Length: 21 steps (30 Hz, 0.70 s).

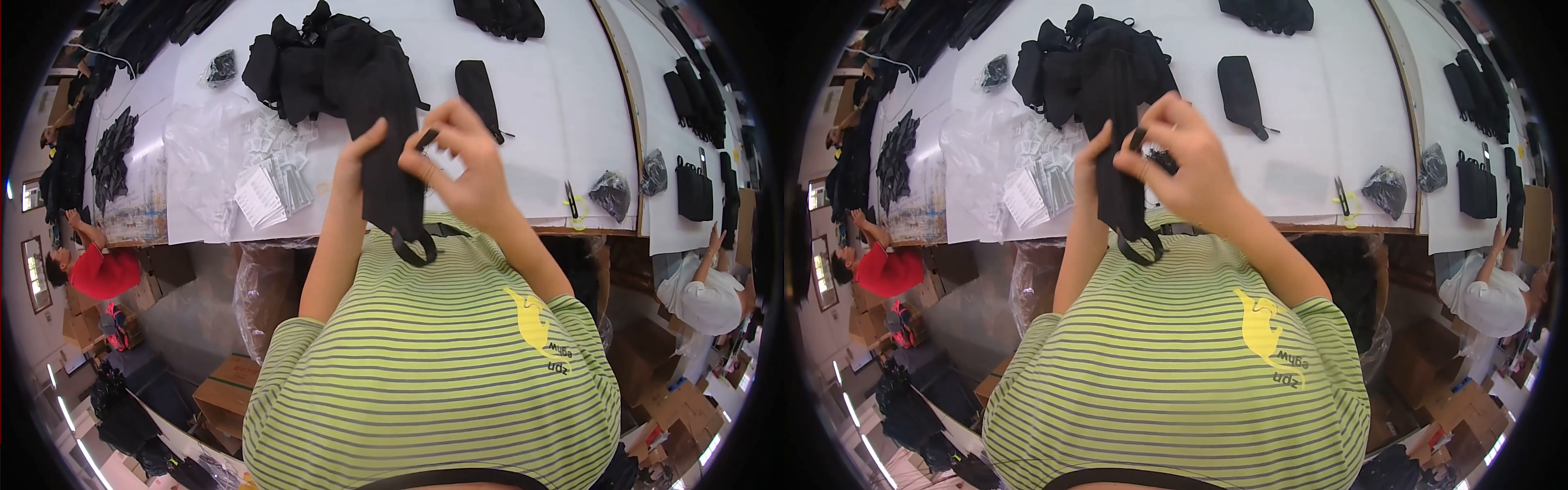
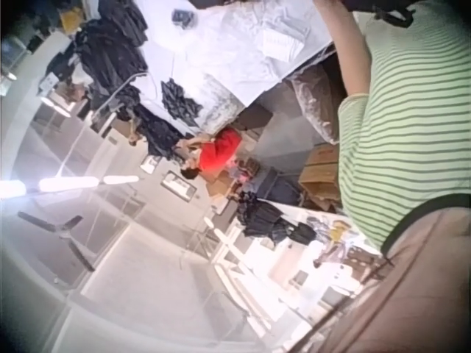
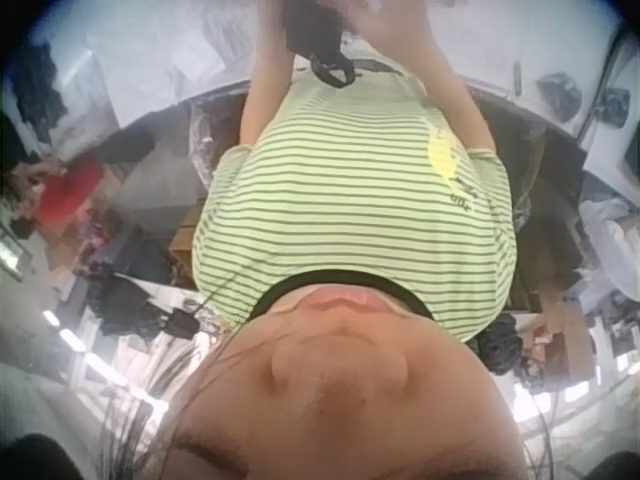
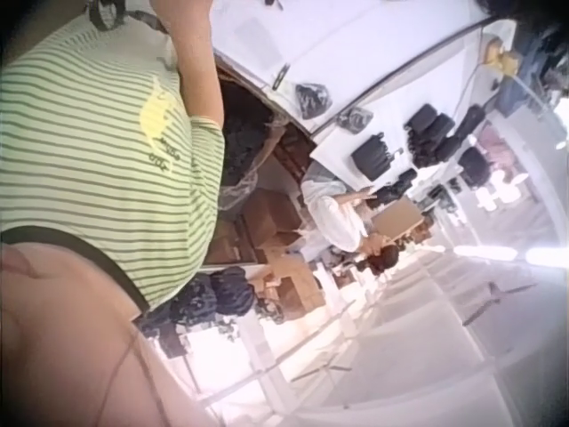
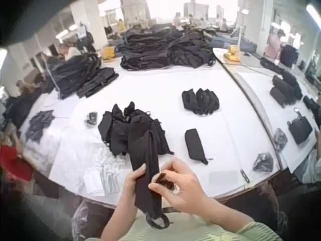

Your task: Inspecting and organizing small black fabric pouches and labels at a workshop table.

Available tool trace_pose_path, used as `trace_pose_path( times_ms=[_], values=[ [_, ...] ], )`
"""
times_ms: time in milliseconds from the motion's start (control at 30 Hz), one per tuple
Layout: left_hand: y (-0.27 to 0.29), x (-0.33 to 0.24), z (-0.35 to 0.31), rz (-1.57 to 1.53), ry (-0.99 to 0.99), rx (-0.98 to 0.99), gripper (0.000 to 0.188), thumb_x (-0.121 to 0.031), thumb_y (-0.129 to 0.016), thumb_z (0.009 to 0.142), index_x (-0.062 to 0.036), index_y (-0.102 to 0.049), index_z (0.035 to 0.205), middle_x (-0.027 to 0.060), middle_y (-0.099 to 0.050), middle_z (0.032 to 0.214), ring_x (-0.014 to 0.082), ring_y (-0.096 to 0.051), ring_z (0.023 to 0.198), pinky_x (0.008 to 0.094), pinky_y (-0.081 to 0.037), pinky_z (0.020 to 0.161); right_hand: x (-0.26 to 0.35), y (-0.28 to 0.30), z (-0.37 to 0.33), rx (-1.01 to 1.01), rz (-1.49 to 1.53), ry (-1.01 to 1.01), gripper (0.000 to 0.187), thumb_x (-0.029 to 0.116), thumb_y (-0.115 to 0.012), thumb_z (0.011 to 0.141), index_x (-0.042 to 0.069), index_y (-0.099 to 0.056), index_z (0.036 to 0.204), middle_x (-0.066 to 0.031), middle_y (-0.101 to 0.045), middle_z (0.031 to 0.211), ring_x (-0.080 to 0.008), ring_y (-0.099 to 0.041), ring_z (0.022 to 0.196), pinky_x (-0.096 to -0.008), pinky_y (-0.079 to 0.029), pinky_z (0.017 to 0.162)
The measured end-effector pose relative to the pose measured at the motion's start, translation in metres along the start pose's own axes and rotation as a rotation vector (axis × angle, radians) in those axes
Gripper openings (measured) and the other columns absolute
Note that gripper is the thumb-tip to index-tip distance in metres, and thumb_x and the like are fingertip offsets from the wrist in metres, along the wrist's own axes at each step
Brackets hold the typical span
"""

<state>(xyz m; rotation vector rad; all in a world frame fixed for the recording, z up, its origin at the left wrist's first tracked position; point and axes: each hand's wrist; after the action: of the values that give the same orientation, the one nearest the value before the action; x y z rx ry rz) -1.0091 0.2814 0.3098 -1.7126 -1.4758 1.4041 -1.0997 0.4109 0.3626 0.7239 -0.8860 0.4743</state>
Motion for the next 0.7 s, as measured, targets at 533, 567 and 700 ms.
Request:
trace_pose_path(
  times_ms=[533,567,700],
  values=[
    [0.01,-0.008,0.005,-0.019,0.065,0.02,0.034,-0.034,-0.042,0.096,-0.0028,-0.056,0.092,0.0095,-0.058,0.068,0.0218,-0.057,0.051,0.0356,-0.048,0.046,0.005,-0.007,-0.025,0.167,0.217,-0.152,0.016,0.016,-0.071,0.077,0.003,-0.063,0.078,-0.0021,-0.045,0.075,-0.0168,-0.046,0.075,-0.0292,-0.037,0.06],
    [0.014,-0.008,0.005,-0.081,0.08,0.078,0.032,-0.032,-0.044,0.095,-0.0023,-0.057,0.096,0.0104,-0.061,0.072,0.0233,-0.06,0.054,0.0367,-0.05,0.049,0.003,-0.006,-0.025,0.183,0.231,-0.17,0.016,0.016,-0.071,0.077,0.003,-0.063,0.082,-0.003,-0.047,0.078,-0.0168,-0.046,0.076,-0.0293,-0.037,0.061],
    [0.026,-0.011,0.017,-0.179,0.061,0.203,0.033,-0.027,-0.055,0.091,0.0025,-0.056,0.106,0.0134,-0.065,0.098,0.0229,-0.066,0.084,0.0347,-0.054,0.075,-0.014,-0.001,-0.019,-0.167,-0.053,-0.091,0.023,0.016,-0.07,0.077,0.004,-0.06,0.095,-0.0066,-0.05,0.091,-0.0171,-0.047,0.076,-0.0291,-0.039,0.063]
  ],
)
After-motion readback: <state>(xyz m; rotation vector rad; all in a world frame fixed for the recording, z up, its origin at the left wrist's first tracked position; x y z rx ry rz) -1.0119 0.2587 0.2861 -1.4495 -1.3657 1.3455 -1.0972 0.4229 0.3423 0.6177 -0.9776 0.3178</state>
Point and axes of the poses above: each hand's wrist, its own z-axis towards the middle knuckle, its own y-axis out of the back of the hand, x = y × z
